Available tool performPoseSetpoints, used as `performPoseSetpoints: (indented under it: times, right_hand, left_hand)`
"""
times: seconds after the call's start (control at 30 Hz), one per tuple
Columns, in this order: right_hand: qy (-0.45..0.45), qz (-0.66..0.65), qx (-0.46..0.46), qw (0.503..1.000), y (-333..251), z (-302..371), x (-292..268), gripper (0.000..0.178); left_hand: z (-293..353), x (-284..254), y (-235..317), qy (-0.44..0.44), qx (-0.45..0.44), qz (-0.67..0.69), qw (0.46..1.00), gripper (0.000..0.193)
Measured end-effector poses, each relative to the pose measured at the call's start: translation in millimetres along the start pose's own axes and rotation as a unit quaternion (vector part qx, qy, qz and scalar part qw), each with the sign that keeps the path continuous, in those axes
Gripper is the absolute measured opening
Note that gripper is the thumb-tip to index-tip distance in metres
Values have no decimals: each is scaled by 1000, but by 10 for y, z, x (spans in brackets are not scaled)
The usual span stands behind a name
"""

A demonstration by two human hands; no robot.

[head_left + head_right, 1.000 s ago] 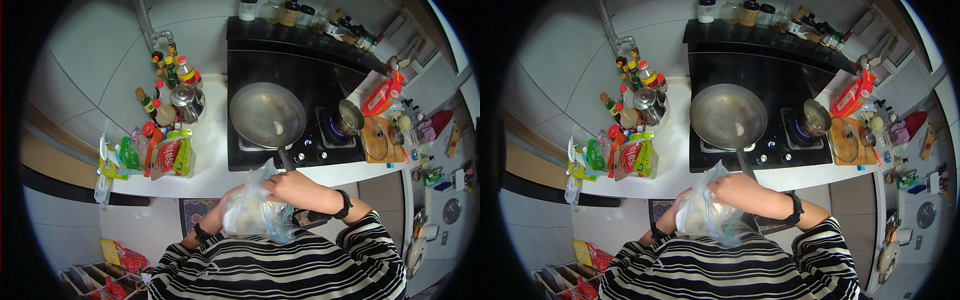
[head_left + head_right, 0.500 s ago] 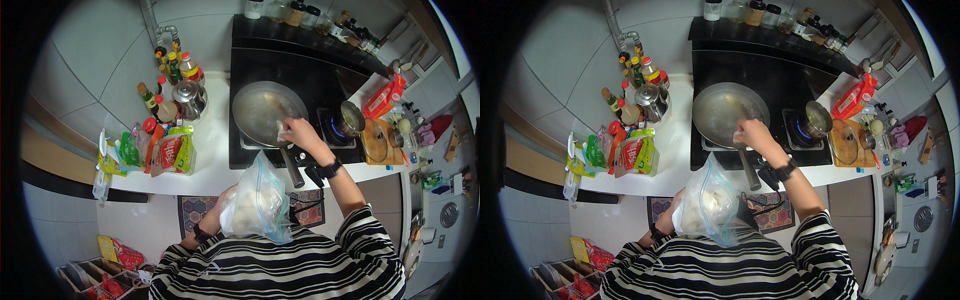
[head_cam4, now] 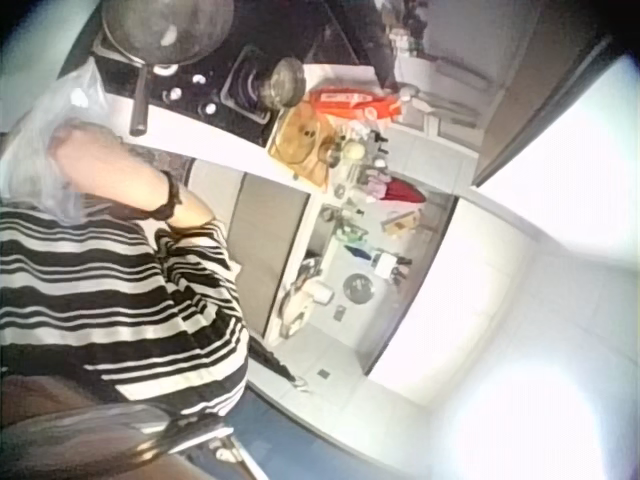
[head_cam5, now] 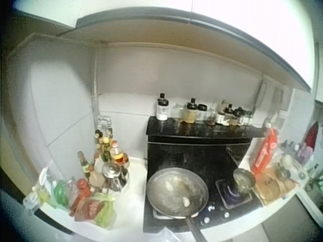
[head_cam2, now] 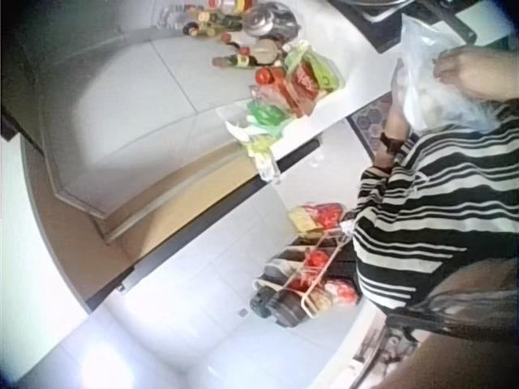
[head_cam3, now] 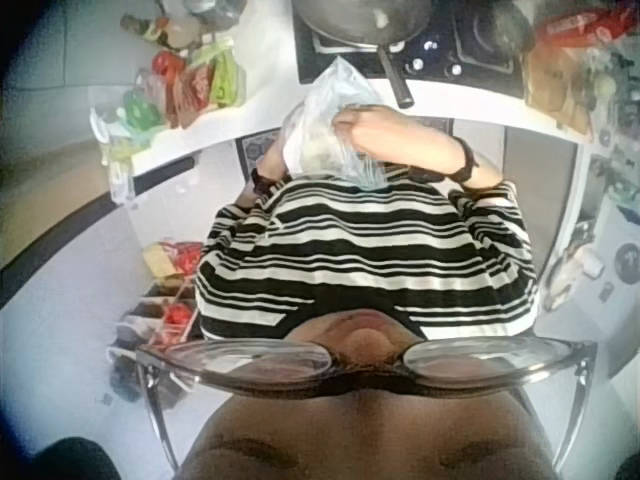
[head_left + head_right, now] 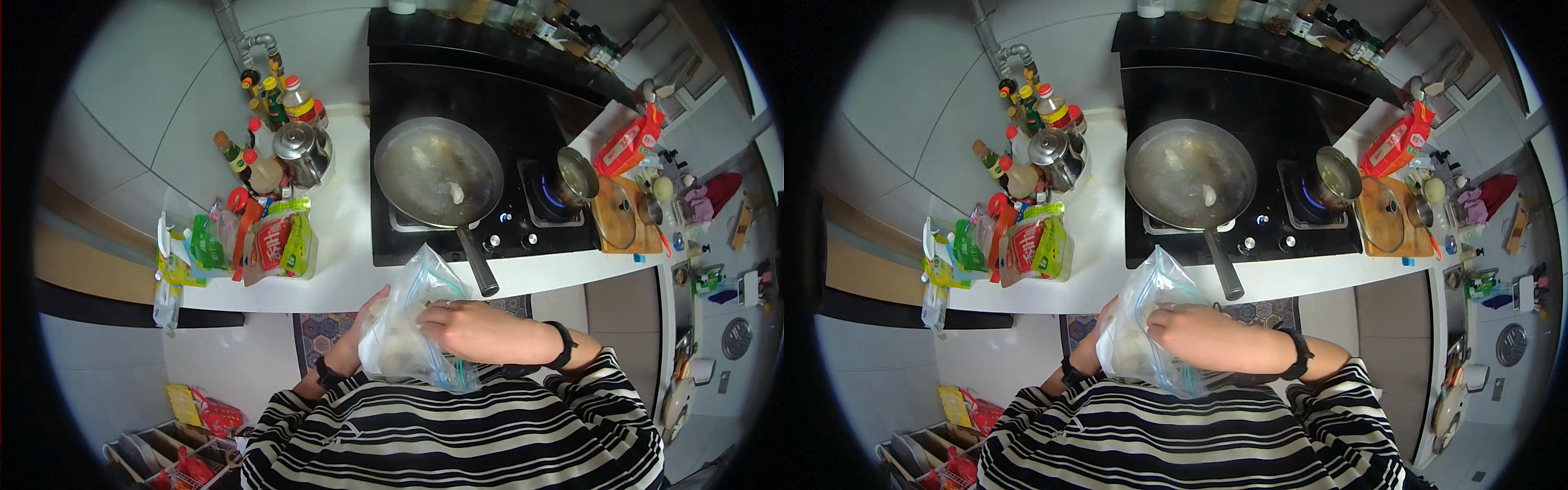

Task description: The person rinses rice in a small pot at the sink, transfers the rice into a rice cooker pot, adds water, and starts the rice cooker. The person then retrieves a bag of frozen dumplings from the freezer and places several dumplings into a pan of boiling water on the stove.

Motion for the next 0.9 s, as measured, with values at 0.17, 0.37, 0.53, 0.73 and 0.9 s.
performPoseSetpoints:
  times: [0.17, 0.37, 0.53, 0.73, 0.9]
  right_hand:
    - [125, 72, 67, 987, 100, -196, 189, 32]
    - [220, 164, 118, 954, 92, -274, 250, 31]
    - [170, 143, -19, 975, -3, -295, 350, 21]
    - [129, 160, 169, 964, 95, -309, 392, 23]
    - [131, 242, 232, 933, 64, -356, 476, 22]
  left_hand:
    - [79, -198, 54, 85, 48, -289, 952, 30]
    - [72, -287, 116, 25, 35, -179, 983, 23]
    - [139, -307, 93, -22, 31, -379, 925, 26]
    - [155, 83, -47, 102, 110, -511, 846, 32]
    - [73, -74, 63, 145, 53, -261, 953, 41]
Point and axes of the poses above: each hand's wrist, its own z-axis away from the middle knuckle, its own x-axis out of the palm, y = z × x, the point moved 3 cm from there along -z, towards the middle knuckle, and after that the axes turned 14 degrees about -y, right-handed, at the moved point
